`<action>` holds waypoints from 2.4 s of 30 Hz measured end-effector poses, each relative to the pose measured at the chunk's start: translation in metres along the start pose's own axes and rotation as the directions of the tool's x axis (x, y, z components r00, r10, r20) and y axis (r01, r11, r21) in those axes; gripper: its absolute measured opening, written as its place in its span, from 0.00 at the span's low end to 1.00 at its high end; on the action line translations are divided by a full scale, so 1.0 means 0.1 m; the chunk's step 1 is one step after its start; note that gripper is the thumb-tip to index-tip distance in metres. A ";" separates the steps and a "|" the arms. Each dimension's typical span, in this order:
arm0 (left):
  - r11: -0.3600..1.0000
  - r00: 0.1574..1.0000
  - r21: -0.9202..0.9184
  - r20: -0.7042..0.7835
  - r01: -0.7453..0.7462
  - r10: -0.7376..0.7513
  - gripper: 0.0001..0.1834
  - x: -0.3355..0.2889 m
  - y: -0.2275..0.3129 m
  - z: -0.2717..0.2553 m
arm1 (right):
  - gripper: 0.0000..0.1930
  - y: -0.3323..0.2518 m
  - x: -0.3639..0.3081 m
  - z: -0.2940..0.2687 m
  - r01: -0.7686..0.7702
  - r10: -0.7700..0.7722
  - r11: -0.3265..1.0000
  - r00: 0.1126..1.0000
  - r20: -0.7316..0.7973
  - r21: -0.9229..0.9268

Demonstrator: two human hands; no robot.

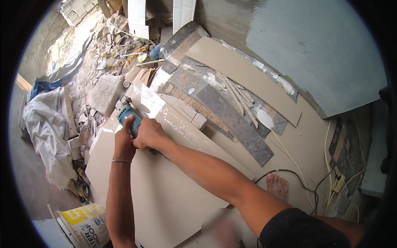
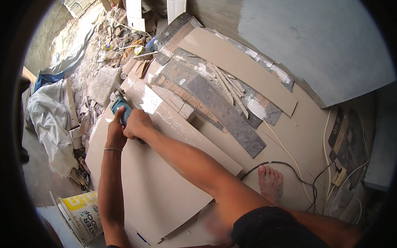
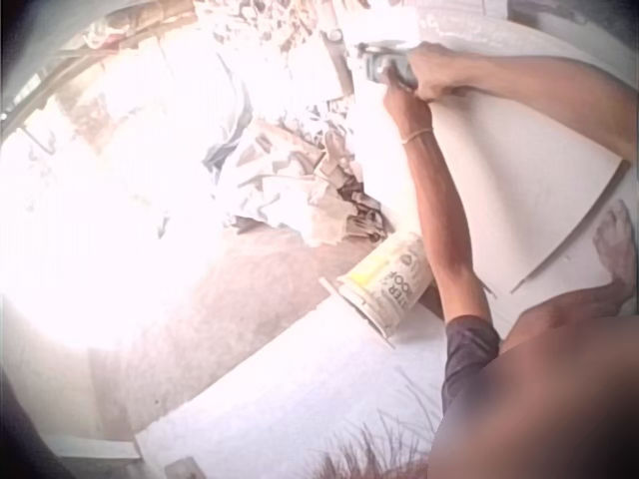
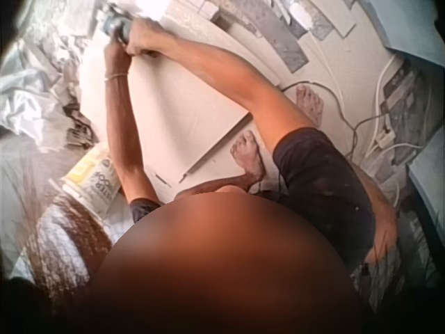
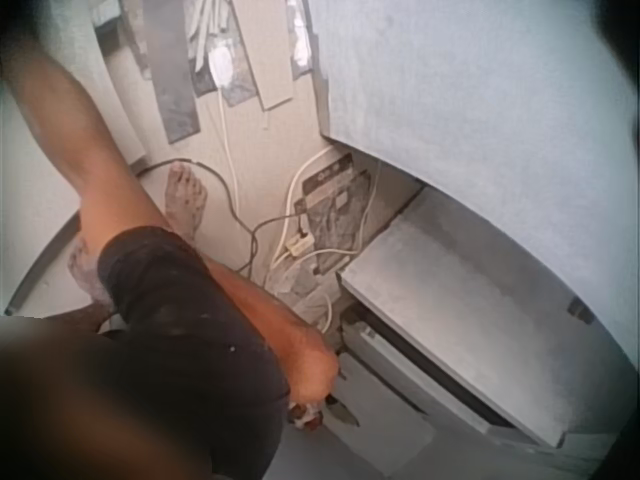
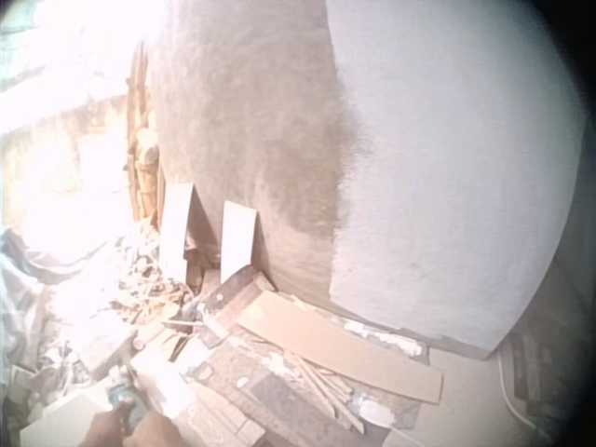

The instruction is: The person uses an angle grinder to cut a large ceramic tile on the floor. They guide the tool along a straight line to split the tile into two pieces.

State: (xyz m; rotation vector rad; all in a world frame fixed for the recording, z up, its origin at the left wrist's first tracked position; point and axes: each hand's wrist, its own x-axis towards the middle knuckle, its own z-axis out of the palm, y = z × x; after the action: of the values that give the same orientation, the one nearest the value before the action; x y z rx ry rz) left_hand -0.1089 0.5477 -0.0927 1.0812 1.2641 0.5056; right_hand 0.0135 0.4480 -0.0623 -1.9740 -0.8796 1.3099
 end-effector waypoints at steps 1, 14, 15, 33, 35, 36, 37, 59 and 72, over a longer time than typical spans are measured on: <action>1.000 1.000 -0.014 -0.023 -0.010 0.009 0.25 -0.03 -0.02 0.03 | 0.35 0.03 -0.04 -0.01 -0.004 0.004 1.000 1.000 -0.004 0.012; 1.000 1.000 0.020 -0.018 0.006 -0.006 0.23 -0.41 -0.07 0.16 | 0.31 0.17 -0.24 -0.02 0.001 -0.001 1.000 1.000 0.005 -0.028; 1.000 1.000 0.015 -0.024 0.000 0.001 0.23 -0.42 -0.10 0.18 | 0.30 0.20 -0.27 -0.02 0.001 -0.001 1.000 1.000 0.008 -0.025; 0.998 1.000 0.064 -0.026 0.004 -0.003 0.24 -0.43 -0.09 0.16 | 0.31 0.22 -0.33 -0.03 0.009 -0.008 1.000 1.000 -0.010 0.013; 0.998 0.999 0.064 -0.036 0.007 -0.004 0.24 -0.37 -0.10 0.14 | 0.31 0.21 -0.29 -0.03 0.013 -0.013 1.000 1.000 -0.013 0.007; 0.998 0.999 0.059 -0.041 0.006 -0.004 0.24 -0.34 -0.09 0.14 | 0.31 0.20 -0.27 -0.02 0.015 -0.015 1.000 1.000 -0.013 0.005; 0.999 0.999 0.054 -0.047 0.007 -0.004 0.24 -0.32 -0.09 0.13 | 0.32 0.18 -0.26 -0.02 0.017 -0.017 1.000 1.000 -0.012 0.004; 0.998 0.999 0.067 0.027 0.020 -0.022 0.27 -0.05 -0.03 -0.04 | 0.35 0.03 -0.11 -0.03 -0.029 0.029 0.999 1.000 0.007 0.031; 1.000 1.000 -0.004 0.011 0.004 -0.004 0.25 -0.20 0.00 0.10 | 0.33 0.04 -0.13 -0.01 -0.028 0.028 1.000 0.999 -0.026 0.003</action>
State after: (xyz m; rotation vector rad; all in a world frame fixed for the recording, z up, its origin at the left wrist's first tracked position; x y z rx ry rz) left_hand -0.1051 0.5271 -0.0832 1.0763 1.2553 0.4985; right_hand 0.0114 0.4351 -0.0586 -2.0036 -0.8400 1.2978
